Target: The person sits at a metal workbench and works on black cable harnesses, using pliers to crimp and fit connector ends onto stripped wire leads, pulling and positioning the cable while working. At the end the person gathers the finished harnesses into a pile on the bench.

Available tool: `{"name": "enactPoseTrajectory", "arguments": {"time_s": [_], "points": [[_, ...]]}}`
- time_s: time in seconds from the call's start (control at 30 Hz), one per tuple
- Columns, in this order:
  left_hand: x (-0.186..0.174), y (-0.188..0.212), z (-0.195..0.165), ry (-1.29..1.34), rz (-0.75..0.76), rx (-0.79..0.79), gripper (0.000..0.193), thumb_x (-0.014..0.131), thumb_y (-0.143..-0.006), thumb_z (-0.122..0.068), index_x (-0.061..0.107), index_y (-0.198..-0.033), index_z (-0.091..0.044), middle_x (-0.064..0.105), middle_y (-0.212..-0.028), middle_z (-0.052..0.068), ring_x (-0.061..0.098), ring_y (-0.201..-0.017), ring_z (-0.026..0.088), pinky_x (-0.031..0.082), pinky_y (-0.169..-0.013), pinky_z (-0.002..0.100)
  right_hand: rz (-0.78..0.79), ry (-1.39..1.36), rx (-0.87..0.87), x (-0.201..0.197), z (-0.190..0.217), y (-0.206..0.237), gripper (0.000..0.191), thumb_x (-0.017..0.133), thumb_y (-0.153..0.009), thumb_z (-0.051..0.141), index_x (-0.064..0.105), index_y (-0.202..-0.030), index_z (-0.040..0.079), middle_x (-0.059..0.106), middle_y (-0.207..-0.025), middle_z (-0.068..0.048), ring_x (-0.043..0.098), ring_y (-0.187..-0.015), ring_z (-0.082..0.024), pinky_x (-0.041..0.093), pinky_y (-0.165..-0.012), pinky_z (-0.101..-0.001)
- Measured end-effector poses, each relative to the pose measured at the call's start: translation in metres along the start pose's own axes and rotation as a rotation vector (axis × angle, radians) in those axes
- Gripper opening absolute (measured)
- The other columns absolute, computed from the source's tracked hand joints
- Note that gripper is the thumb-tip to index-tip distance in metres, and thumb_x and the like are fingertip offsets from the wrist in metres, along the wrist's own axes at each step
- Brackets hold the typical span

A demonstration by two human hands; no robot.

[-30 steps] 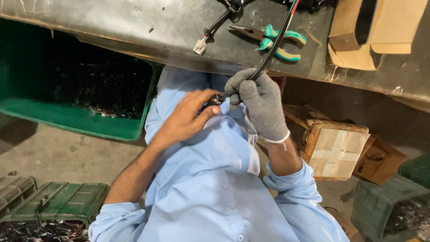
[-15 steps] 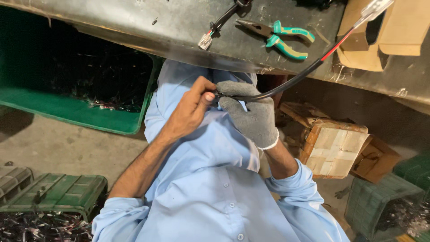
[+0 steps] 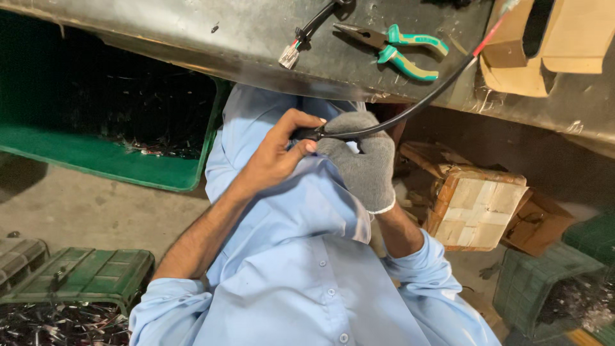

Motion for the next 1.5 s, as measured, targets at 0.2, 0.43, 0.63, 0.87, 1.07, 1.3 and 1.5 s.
{"name": "enactPoseTrajectory", "arguments": {"time_s": [0.2,0.43,0.63,0.87,1.07,1.3,1.5], "points": [[0.003,0.002,0.002,-0.124,0.028,-0.238,0.038,0.063,-0.104,-0.016,0.043,-0.133,-0.003,0.061,-0.104,0.005,0.060,-0.097,0.013,0.049,-0.090,0.028,0.022,0.017,0.281,0.005,-0.024,-0.003,0.021,0.075,-0.088,0.008,0.068,-0.107,0.002,0.070,-0.093,-0.004,0.063,-0.085,-0.012,0.054,-0.077,-0.0266],[0.010,0.003,0.001,-0.173,0.012,-0.104,0.028,0.058,-0.109,-0.010,0.049,-0.135,-0.006,0.058,-0.106,0.010,0.055,-0.096,0.016,0.046,-0.088,0.031,0.076,0.000,0.161,0.008,-0.049,-0.004,0.023,0.078,-0.090,0.008,0.066,-0.108,0.001,0.065,-0.095,-0.007,0.061,-0.083,-0.012,0.053,-0.074,-0.0291],[0.006,0.001,-0.011,-0.354,-0.076,0.120,0.022,0.054,-0.110,-0.009,0.047,-0.130,-0.006,0.063,-0.104,0.008,0.058,-0.097,0.011,0.047,-0.084,0.031,0.062,-0.032,0.215,0.004,-0.014,-0.016,0.019,0.074,-0.090,0.010,0.067,-0.107,0.003,0.067,-0.093,-0.005,0.064,-0.082,-0.014,0.055,-0.073,-0.0312],[-0.030,-0.019,-0.040,-0.070,0.021,-0.168,0.038,0.068,-0.102,-0.016,0.043,-0.129,-0.007,0.048,-0.081,-0.004,0.040,-0.073,0.006,0.035,-0.066,0.025,-0.139,0.973,-0.472,-0.047,0.019,-0.051,0.035,0.082,-0.072,0.026,0.065,-0.096,0.007,0.063,-0.095,-0.013,0.061,-0.089,-0.035,0.050,-0.073,-0.0490],[-0.019,-0.011,-0.052,-0.317,0.029,-0.141,0.047,0.076,-0.095,-0.018,0.044,-0.126,-0.004,0.054,-0.079,0.001,0.047,-0.064,0.010,0.040,-0.057,0.029,-0.002,0.659,-0.122,-0.019,-0.015,-0.023,0.019,0.074,-0.088,0.008,0.064,-0.103,0.015,0.065,-0.096,-0.010,0.063,-0.086,-0.027,0.052,-0.077,-0.0402],[-0.013,0.003,-0.046,-0.421,0.017,0.031,0.038,0.071,-0.103,-0.021,0.051,-0.128,-0.001,0.069,-0.093,0.013,0.066,-0.077,0.022,0.050,-0.066,0.033,0.096,0.022,0.117,0.027,-0.034,0.006,0.041,0.075,-0.086,0.010,0.058,-0.123,0.004,0.067,-0.114,-0.017,0.066,-0.104,-0.028,0.053,-0.091,-0.0372],[-0.018,0.006,-0.042,-0.315,0.057,-0.130,0.034,0.068,-0.102,-0.021,0.055,-0.124,0.001,0.064,-0.084,0.011,0.057,-0.070,0.018,0.047,-0.065,0.032,0.245,0.356,-0.174,0.002,-0.040,-0.023,0.031,0.071,-0.078,0.002,0.062,-0.107,0.005,0.065,-0.099,-0.014,0.064,-0.093,-0.038,0.050,-0.084,-0.0434]]}}
Point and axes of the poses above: each hand's wrist, its own y-axis away from the middle knuckle, its own x-axis out of the palm, z = x × y, the point moved 1 cm from there along -y, towards the middle knuckle
